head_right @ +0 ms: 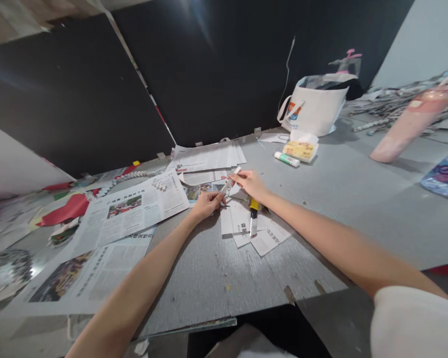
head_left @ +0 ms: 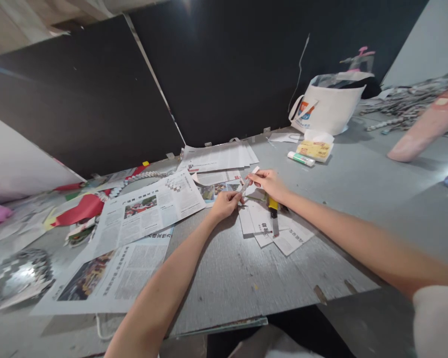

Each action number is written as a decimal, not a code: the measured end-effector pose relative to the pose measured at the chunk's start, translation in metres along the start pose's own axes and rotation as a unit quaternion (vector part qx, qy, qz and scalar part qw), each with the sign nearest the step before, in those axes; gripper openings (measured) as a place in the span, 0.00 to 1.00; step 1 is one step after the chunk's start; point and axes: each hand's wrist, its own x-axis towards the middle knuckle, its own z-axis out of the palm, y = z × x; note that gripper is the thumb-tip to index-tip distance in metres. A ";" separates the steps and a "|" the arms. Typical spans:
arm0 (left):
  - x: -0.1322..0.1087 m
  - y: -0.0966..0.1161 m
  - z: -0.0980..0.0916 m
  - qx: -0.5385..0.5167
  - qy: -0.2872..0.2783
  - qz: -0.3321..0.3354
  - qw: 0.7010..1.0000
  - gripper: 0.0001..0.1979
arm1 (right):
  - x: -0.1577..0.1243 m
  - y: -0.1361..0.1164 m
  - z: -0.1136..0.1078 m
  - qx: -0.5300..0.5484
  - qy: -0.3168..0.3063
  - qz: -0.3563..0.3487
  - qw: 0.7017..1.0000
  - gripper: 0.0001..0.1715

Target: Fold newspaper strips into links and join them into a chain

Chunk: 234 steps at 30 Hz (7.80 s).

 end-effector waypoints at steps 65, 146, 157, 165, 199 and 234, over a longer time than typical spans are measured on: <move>-0.003 0.003 0.001 -0.111 -0.029 -0.007 0.993 0.27 | -0.015 -0.019 0.011 -0.141 -0.123 -0.049 0.981 0.18; 0.002 -0.009 0.001 -0.059 0.045 0.033 0.997 0.22 | -0.013 -0.025 0.008 -0.233 -0.265 -0.040 0.935 0.31; 0.002 -0.010 0.001 -0.068 0.062 0.019 0.996 0.24 | -0.011 -0.020 0.007 -0.228 -0.251 -0.053 0.939 0.33; 0.002 -0.006 0.001 -0.085 0.061 0.013 0.994 0.24 | -0.013 -0.023 0.009 -0.230 -0.238 -0.051 0.942 0.37; 0.000 -0.005 0.000 -0.087 0.080 0.017 0.993 0.24 | -0.014 -0.020 0.009 -0.224 -0.218 -0.049 0.949 0.31; 0.003 -0.002 0.004 -0.062 0.088 -0.036 0.994 0.23 | -0.014 -0.018 0.006 -0.105 -0.157 -0.139 0.972 0.14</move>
